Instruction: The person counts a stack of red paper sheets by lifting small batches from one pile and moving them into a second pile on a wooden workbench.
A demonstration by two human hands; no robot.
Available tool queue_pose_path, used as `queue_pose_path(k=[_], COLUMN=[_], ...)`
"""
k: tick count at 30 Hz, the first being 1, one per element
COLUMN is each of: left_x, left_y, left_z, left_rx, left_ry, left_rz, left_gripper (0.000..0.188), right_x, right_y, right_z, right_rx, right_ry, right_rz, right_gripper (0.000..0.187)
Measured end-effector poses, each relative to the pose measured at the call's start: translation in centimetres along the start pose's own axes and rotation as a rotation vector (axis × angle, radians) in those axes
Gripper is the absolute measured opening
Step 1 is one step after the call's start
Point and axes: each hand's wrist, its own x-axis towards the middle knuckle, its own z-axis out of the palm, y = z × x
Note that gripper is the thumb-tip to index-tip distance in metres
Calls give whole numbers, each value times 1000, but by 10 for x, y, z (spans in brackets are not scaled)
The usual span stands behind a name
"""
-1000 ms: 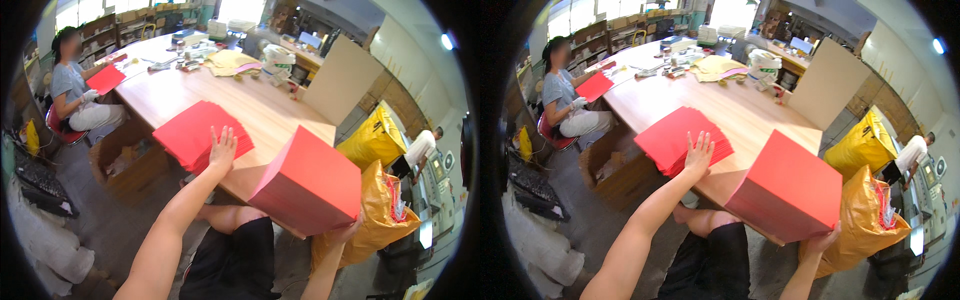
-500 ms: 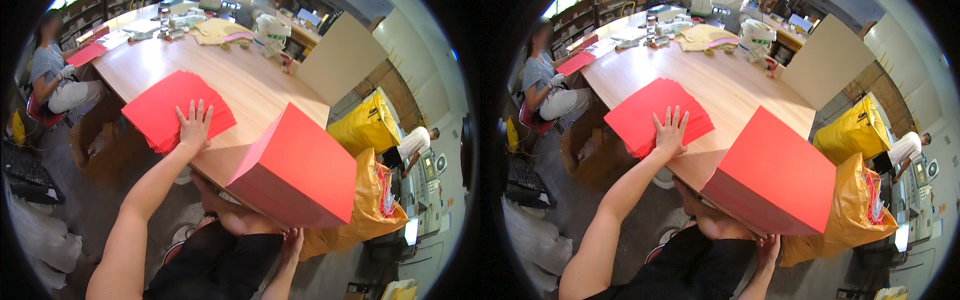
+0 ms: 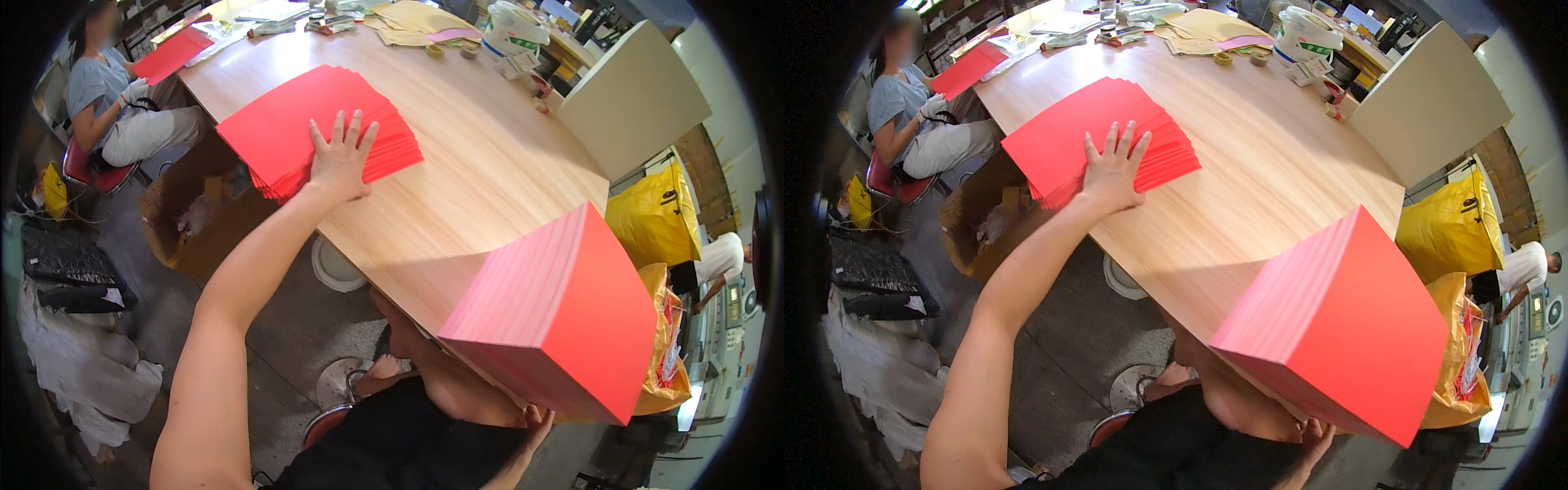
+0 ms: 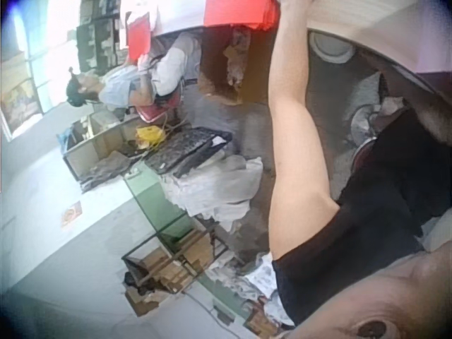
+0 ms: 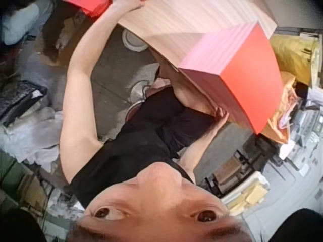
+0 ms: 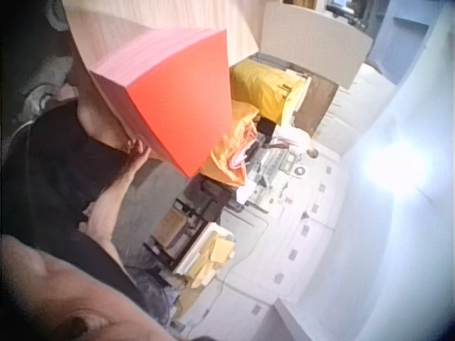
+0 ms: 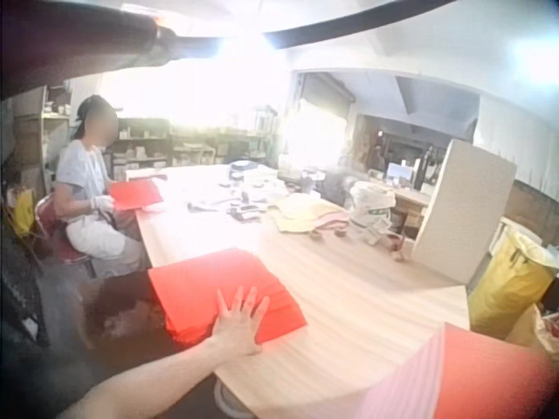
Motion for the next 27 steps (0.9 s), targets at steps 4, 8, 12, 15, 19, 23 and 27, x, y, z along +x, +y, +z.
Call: queue_pose_path(k=[4,8,12,15,19,23,27], left_x=[41,79,104,122,122,135,109], left_y=[-60,-106,-151,-173,-186,-162,-106], left_z=[13,22,41,45,50,46,65], left_rx=[40,57,103,109,125,124,174], left_ry=[-19,-22,-34,-31,-31,-4,124], left_rz=[-31,-68,-130,-131,-123,-98,-181], left_gripper=[130,133,135,133,131,137,125], right_x=[-5,-3,-8,1,4,5,-8], right_y=[-13,-13,-9,11,27,58,43], right_z=[-19,-43,-55,-76,-51,-71,45], right_rx=[-116,-2,34,63,126,284,178], right_ry=[-174,-100,27,95,89,160,58], right_rz=[-58,-21,-68,-113,-95,-204,-52], right_gripper=[81,88,86,79,68,57,52])
